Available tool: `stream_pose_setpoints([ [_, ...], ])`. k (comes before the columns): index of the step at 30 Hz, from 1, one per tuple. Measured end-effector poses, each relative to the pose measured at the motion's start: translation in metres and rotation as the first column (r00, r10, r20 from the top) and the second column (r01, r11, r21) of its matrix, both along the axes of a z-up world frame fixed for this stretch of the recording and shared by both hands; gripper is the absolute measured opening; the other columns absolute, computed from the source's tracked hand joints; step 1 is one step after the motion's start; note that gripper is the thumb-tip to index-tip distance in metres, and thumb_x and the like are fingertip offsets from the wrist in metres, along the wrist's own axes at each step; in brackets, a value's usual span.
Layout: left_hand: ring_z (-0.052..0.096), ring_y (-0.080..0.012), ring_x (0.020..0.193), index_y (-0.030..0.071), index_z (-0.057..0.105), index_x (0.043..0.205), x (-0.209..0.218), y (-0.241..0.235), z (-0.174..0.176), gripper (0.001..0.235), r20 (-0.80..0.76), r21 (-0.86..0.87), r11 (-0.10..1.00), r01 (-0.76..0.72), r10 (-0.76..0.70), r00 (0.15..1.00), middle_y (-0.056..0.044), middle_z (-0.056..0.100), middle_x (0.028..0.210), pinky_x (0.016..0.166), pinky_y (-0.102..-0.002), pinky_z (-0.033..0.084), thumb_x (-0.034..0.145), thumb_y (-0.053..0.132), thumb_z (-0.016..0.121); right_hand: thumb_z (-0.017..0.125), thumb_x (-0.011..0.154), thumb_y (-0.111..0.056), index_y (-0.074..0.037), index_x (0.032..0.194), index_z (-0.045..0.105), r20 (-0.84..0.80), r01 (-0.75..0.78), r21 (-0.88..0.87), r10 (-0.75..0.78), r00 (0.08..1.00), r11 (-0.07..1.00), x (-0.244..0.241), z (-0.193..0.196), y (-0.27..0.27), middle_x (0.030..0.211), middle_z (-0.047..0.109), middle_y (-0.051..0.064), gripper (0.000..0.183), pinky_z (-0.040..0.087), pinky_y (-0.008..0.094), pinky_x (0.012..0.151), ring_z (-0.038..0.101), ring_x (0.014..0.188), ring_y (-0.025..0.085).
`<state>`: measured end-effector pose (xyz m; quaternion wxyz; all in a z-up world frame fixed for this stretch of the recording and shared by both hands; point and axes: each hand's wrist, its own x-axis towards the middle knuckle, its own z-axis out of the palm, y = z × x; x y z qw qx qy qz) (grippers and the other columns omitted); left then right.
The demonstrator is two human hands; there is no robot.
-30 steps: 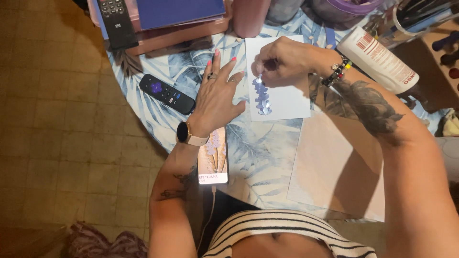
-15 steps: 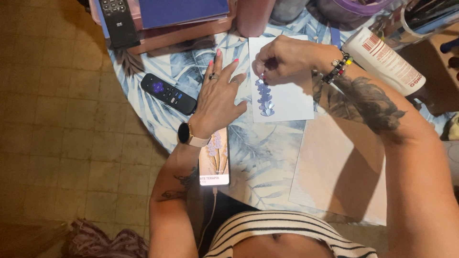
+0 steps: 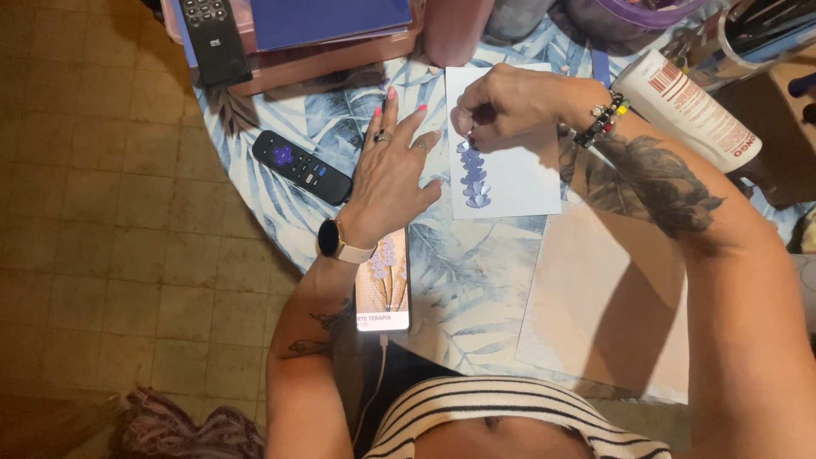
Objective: Peeling and placing small decorative stickers onto paper and using a brush for application
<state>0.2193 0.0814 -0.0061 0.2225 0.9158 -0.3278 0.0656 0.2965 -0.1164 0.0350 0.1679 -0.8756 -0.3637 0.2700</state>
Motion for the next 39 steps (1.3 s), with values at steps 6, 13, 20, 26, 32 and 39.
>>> stream_pose_setpoints([
  [6,0.012,-0.0407,0.124,0.001,0.055,0.107,0.000,0.000,0.000,0.050,-0.001,0.016,1.000,-0.002,0.002,1.000,-0.018,0.041,0.122,0.101,-0.049,0.014,0.065,0.028,0.064,0.055,0.068,-0.010,-0.013,0.078,0.061,-0.002,0.005,0.035,-0.005,1.000,0.999,-0.002,0.002,-0.002,0.065,0.057,-0.002,0.012,0.039,0.025,0.056,0.048,0.054,0.012],
  [13,0.012,-0.0411,0.124,0.000,0.056,0.106,-0.001,0.000,0.001,0.047,0.009,0.001,1.000,0.005,-0.005,1.000,-0.019,0.042,0.120,0.101,-0.049,0.014,0.066,0.023,0.062,0.052,0.077,-0.016,-0.013,0.077,0.060,0.099,-0.060,0.084,0.051,0.994,0.995,-0.001,-0.002,-0.009,0.063,0.057,0.000,0.008,0.038,0.028,0.054,0.048,0.052,0.015],
  [20,0.013,-0.0420,0.123,-0.001,0.055,0.107,0.000,0.000,0.000,0.048,0.014,-0.013,1.000,0.009,-0.008,1.000,-0.019,0.042,0.120,0.101,-0.050,0.015,0.065,0.022,0.062,0.053,0.077,-0.016,-0.013,0.079,0.061,0.060,-0.028,0.044,0.025,0.998,0.999,-0.001,-0.011,-0.012,0.065,0.059,-0.001,0.008,0.040,0.027,0.056,0.050,0.055,0.015],
  [26,0.011,-0.0418,0.123,0.000,0.054,0.108,0.000,0.000,0.002,0.049,-0.003,0.000,1.000,0.010,-0.010,1.000,-0.020,0.042,0.121,0.101,-0.050,0.014,0.064,0.020,0.060,0.051,0.079,-0.018,-0.015,0.078,0.059,0.073,-0.016,0.078,0.010,0.997,0.997,-0.004,-0.008,-0.011,0.062,0.056,0.000,0.009,0.038,0.028,0.056,0.048,0.054,0.015],
  [32,0.012,-0.0422,0.123,-0.001,0.055,0.107,-0.001,0.000,0.001,0.047,0.013,-0.012,1.000,0.014,-0.013,1.000,-0.019,0.043,0.120,0.101,-0.050,0.015,0.064,0.018,0.059,0.052,0.078,-0.015,-0.012,0.079,0.061,0.066,-0.038,0.127,0.030,0.997,0.991,-0.003,-0.007,-0.010,0.068,0.061,-0.001,0.009,0.040,0.027,0.058,0.053,0.058,0.015],
  [39,0.013,-0.0427,0.123,0.000,0.055,0.107,0.000,0.000,-0.002,0.048,0.015,-0.009,1.000,0.009,-0.009,1.000,-0.019,0.042,0.120,0.101,-0.050,0.014,0.063,0.019,0.058,0.053,0.077,-0.014,-0.014,0.077,0.061,0.056,-0.040,0.145,0.032,0.998,0.989,-0.003,-0.009,-0.011,0.066,0.062,-0.004,0.008,0.040,0.025,0.058,0.051,0.055,0.012],
])
